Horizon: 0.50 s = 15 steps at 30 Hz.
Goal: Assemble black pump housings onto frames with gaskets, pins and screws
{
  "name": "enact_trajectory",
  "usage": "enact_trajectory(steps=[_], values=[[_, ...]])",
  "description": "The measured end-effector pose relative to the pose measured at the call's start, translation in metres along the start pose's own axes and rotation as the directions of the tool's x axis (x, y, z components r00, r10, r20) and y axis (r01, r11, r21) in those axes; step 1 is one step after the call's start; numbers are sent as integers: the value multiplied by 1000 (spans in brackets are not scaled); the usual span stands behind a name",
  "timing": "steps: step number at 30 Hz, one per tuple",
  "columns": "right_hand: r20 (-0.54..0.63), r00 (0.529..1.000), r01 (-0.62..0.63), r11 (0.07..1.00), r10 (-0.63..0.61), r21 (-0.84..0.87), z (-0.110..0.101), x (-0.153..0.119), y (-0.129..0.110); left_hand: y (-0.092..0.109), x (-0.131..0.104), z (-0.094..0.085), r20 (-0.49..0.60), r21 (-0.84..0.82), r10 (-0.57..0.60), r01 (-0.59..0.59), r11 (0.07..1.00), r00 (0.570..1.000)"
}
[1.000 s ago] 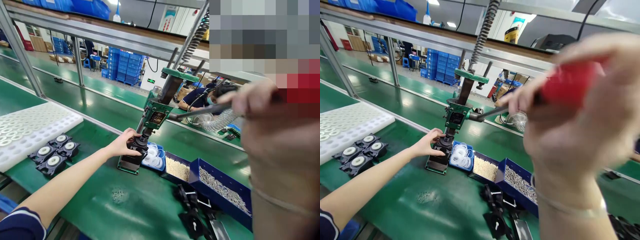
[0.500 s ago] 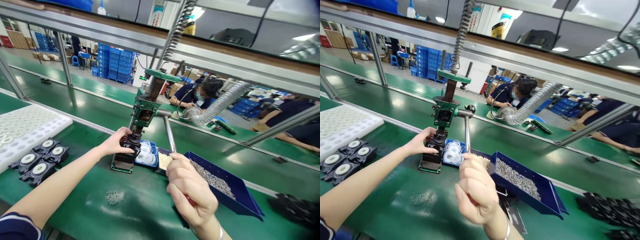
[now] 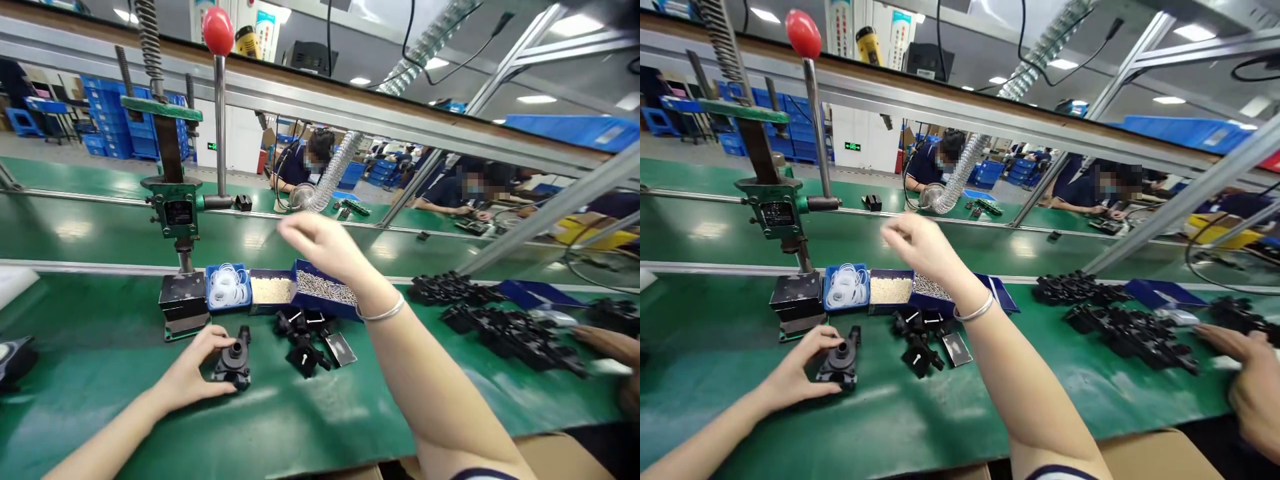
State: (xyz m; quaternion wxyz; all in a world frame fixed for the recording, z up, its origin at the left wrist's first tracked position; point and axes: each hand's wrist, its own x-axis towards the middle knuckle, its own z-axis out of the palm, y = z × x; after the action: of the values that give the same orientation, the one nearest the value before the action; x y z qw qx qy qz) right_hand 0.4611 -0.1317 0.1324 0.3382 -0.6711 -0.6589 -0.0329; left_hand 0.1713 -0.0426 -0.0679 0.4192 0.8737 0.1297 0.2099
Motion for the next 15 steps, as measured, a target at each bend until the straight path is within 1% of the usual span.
enact_trajectory(steps=[1,2,4,5,7,8,10,12,14,15], values=[[172,971,-145,980,168,-134,5,-9,26,-3,1,16,25,-17,-27,27,999,999],[251,932,-215,956,262,-200,11,-19,52,-6,3,29,38,-29,-45,46,999,998],[307,862,-315,901,402,-297,21,-42,98,-10,8,46,52,-25,-67,68,997,996],[308,837,-351,876,452,-331,25,-53,117,-12,9,49,65,-7,-72,73,997,995],[300,805,-397,841,511,-368,32,-73,146,-10,12,46,82,42,-69,65,997,994],[296,798,-410,834,524,-370,34,-80,156,-6,15,42,71,64,-48,44,997,996],[294,798,-424,836,527,-348,39,-88,170,7,28,31,6,113,38,-38,993,999],[284,809,-433,849,514,-303,43,-91,178,29,58,22,-71,181,167,-152,972,983],[251,828,-445,860,502,-249,46,-92,183,53,104,21,-90,275,293,-259,926,952],[225,837,-454,863,499,-222,46,-91,184,64,132,25,-73,326,341,-301,896,937]])
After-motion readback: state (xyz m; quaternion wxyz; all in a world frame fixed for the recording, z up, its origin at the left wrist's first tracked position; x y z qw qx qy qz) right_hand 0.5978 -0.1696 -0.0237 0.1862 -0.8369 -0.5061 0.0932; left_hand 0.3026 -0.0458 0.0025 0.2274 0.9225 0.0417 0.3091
